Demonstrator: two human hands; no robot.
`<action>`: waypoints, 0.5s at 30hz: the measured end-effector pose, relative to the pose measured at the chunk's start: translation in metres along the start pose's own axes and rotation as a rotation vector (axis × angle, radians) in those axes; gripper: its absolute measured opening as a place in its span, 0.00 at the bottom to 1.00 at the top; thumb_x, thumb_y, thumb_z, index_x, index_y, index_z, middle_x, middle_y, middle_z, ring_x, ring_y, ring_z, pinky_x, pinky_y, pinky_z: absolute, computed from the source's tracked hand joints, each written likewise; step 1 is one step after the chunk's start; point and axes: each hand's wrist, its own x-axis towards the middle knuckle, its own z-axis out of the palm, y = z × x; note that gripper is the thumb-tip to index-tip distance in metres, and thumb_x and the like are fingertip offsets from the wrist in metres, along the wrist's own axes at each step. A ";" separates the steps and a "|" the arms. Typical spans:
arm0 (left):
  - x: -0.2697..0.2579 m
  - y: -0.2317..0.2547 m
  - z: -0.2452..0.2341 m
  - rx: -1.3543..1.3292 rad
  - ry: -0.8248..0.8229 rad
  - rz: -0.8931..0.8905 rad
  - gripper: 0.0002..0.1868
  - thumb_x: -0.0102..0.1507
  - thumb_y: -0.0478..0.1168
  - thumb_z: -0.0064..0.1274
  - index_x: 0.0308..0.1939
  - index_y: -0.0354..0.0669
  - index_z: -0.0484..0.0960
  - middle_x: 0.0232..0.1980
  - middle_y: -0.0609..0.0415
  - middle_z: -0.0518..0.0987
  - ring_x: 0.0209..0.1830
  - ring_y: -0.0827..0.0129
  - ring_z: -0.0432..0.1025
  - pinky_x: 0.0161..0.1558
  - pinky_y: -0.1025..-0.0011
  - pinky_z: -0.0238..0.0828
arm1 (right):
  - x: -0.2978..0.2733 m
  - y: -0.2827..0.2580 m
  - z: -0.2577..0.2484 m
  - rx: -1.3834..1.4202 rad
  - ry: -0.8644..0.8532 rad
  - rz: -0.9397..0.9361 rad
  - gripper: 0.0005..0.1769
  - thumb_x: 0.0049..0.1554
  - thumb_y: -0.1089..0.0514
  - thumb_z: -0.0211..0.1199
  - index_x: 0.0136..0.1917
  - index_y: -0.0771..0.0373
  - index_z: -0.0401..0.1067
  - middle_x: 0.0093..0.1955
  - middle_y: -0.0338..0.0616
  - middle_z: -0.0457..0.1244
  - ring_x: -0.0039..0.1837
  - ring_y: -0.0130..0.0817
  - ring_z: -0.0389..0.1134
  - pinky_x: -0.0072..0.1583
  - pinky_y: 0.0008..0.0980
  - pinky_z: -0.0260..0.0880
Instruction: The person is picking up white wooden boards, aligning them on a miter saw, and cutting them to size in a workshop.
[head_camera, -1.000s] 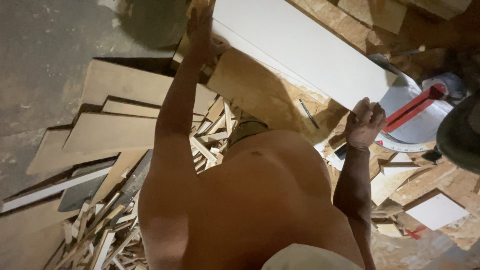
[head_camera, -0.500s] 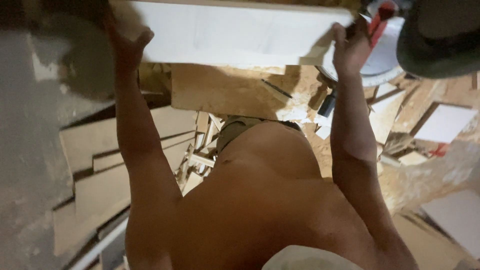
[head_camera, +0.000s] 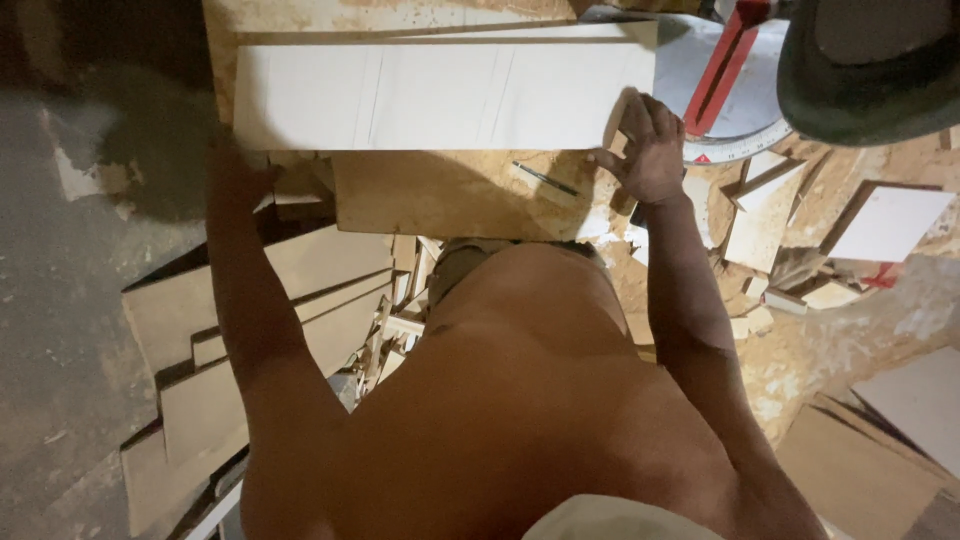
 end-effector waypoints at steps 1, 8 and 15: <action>0.001 -0.009 0.005 -0.008 0.032 -0.083 0.35 0.68 0.40 0.73 0.75 0.34 0.73 0.69 0.35 0.79 0.64 0.37 0.77 0.58 0.40 0.77 | -0.011 -0.004 -0.004 -0.033 -0.023 -0.050 0.61 0.66 0.18 0.68 0.87 0.69 0.58 0.79 0.66 0.63 0.77 0.65 0.65 0.67 0.69 0.68; 0.048 -0.072 0.029 0.307 0.177 0.300 0.30 0.68 0.54 0.78 0.56 0.29 0.88 0.47 0.36 0.89 0.40 0.40 0.82 0.37 0.46 0.76 | 0.002 0.009 0.014 -0.020 -0.034 0.067 0.46 0.68 0.45 0.80 0.85 0.73 0.63 0.72 0.70 0.67 0.69 0.68 0.67 0.63 0.65 0.74; 0.038 -0.042 0.009 0.276 0.112 0.322 0.25 0.68 0.46 0.83 0.45 0.34 0.80 0.37 0.46 0.80 0.32 0.59 0.68 0.30 0.55 0.63 | -0.019 0.012 0.032 -0.042 0.086 0.034 0.53 0.64 0.53 0.89 0.87 0.66 0.55 0.74 0.67 0.62 0.69 0.68 0.64 0.61 0.67 0.78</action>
